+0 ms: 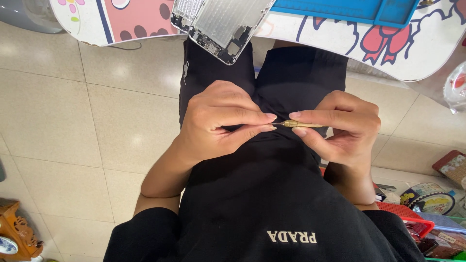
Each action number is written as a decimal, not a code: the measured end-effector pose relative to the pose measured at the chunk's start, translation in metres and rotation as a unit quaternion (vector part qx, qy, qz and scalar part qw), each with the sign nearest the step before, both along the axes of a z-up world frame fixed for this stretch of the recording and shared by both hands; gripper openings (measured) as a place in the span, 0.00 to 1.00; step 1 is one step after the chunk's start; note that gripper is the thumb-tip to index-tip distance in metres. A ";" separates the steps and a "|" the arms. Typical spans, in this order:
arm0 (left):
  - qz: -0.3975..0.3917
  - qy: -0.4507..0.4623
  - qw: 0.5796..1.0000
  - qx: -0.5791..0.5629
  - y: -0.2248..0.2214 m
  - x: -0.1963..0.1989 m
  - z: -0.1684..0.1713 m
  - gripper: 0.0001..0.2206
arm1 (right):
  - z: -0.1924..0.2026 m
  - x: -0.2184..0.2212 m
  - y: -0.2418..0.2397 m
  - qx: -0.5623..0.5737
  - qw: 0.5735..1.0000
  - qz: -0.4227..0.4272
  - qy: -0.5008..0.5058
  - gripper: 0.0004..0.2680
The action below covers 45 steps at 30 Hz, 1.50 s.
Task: The person sits on a stool holding a disassembled phone back housing on their lap and uses a precision screwdriver to scrape and clean the inside of the housing. They pick up and reposition small screws from the work mat, pry at the housing edges, and rub the metal surface with a finger, working on the phone frame across the episode.
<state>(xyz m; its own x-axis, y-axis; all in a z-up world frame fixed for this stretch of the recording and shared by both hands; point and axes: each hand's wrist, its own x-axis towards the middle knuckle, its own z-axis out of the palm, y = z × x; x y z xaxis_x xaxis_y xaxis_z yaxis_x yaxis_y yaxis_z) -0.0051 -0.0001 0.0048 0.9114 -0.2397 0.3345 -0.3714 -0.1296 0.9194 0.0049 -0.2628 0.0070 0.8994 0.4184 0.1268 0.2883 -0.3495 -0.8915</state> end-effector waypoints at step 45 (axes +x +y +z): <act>0.031 0.025 0.989 -0.145 -0.007 0.059 -0.034 0.10 | -0.030 0.047 0.038 0.377 0.908 -0.146 0.108 0.11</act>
